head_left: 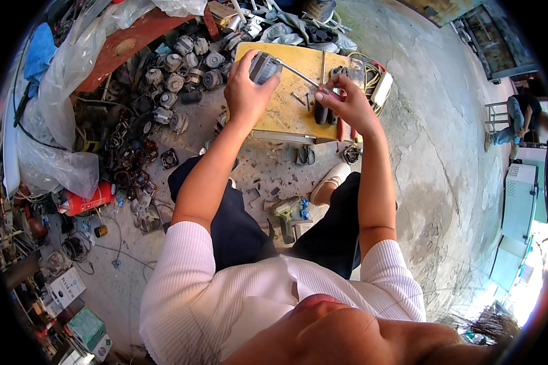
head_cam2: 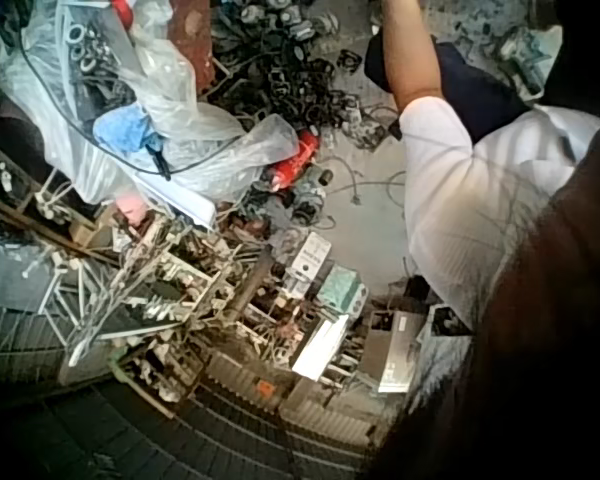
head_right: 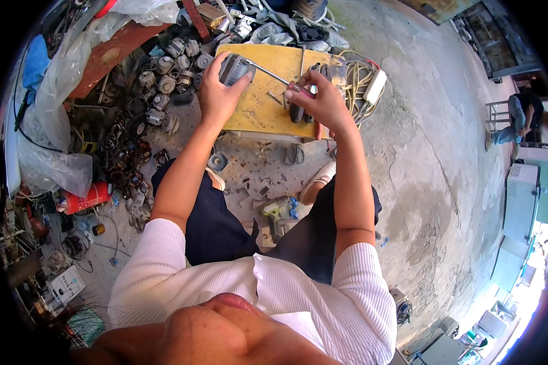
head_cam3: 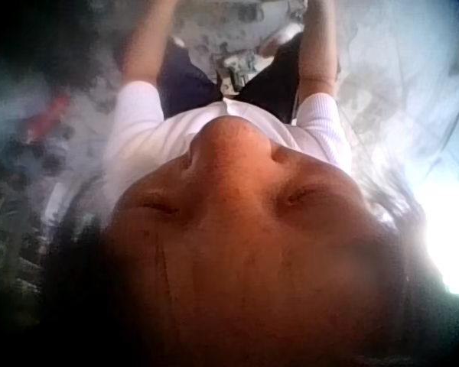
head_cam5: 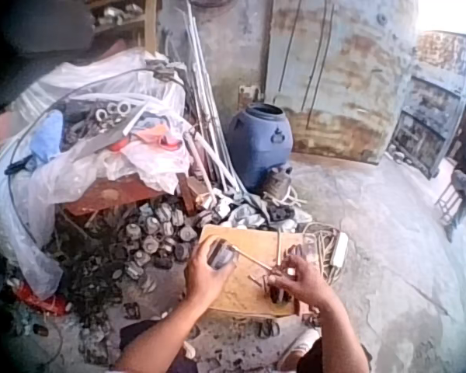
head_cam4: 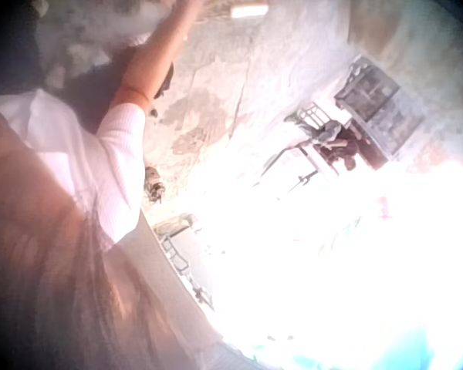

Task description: The person disassembles a small electric motor housing by removing screws with a screwdriver and then pulling the housing components apart by hand.

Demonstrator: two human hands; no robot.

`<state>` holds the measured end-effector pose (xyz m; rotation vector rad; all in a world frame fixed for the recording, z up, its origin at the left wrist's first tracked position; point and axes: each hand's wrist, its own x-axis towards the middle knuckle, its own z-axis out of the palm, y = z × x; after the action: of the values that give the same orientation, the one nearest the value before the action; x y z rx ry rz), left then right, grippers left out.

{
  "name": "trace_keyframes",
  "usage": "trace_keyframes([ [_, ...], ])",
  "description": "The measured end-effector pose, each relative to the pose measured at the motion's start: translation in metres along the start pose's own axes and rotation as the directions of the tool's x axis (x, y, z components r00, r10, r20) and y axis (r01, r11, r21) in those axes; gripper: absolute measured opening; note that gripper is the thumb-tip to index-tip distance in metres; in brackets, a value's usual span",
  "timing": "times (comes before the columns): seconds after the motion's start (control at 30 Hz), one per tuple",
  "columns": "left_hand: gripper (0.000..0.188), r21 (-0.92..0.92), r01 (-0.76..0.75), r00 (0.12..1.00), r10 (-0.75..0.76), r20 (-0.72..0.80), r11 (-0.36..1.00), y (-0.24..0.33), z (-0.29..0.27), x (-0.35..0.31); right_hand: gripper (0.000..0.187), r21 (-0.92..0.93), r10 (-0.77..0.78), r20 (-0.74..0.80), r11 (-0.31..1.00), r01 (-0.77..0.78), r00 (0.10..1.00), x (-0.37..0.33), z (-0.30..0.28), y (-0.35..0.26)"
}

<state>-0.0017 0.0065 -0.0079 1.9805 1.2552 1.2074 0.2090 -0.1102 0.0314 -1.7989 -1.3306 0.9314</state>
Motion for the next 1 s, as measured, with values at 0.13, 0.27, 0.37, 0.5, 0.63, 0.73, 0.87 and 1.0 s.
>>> trace_keyframes([
  [0.13,0.063,0.003,0.008,1.0,-0.008,-0.007,1.0,-0.003,-0.002,0.0,0.041,0.052,0.275,0.078,0.959,-0.279,0.958,-0.002,-0.005,-0.032],
  [0.27,0.063,-0.01,0.034,0.999,-0.034,0.002,0.999,0.001,-0.003,0.0,0.042,0.09,0.048,0.019,0.995,-0.05,0.999,0.003,-0.004,-0.005],
  [0.37,0.063,-0.029,0.044,0.999,-0.044,0.005,0.999,0.0,-0.002,0.001,0.045,-0.089,-0.104,-0.102,0.991,0.095,0.989,0.006,0.003,0.007],
  [0.5,0.062,-0.002,-0.002,1.0,0.002,-0.013,1.0,-0.003,-0.001,0.0,0.045,-0.064,0.057,-0.078,0.996,-0.062,0.995,-0.003,0.006,-0.012],
  [0.63,0.062,-0.007,0.009,1.0,-0.009,-0.009,1.0,-0.001,-0.002,-0.001,0.046,-0.009,0.164,-0.008,0.986,-0.164,0.986,-0.001,-0.003,-0.016],
  [0.73,0.062,-0.01,0.02,1.0,-0.02,-0.001,1.0,0.001,-0.003,-0.001,0.049,-0.203,-0.062,-0.036,0.978,0.053,0.997,0.003,-0.007,0.0],
  [0.87,0.062,-0.018,0.032,0.999,-0.032,0.014,0.999,0.004,-0.003,0.0,0.049,-0.21,-0.185,-0.189,0.967,0.144,0.964,0.001,-0.002,0.01],
  [1.0,0.062,0.002,0.025,1.0,-0.025,0.003,1.0,0.002,-0.005,-0.001,0.043,-0.054,0.266,0.04,0.963,-0.263,0.963,-0.002,-0.007,-0.027],
])
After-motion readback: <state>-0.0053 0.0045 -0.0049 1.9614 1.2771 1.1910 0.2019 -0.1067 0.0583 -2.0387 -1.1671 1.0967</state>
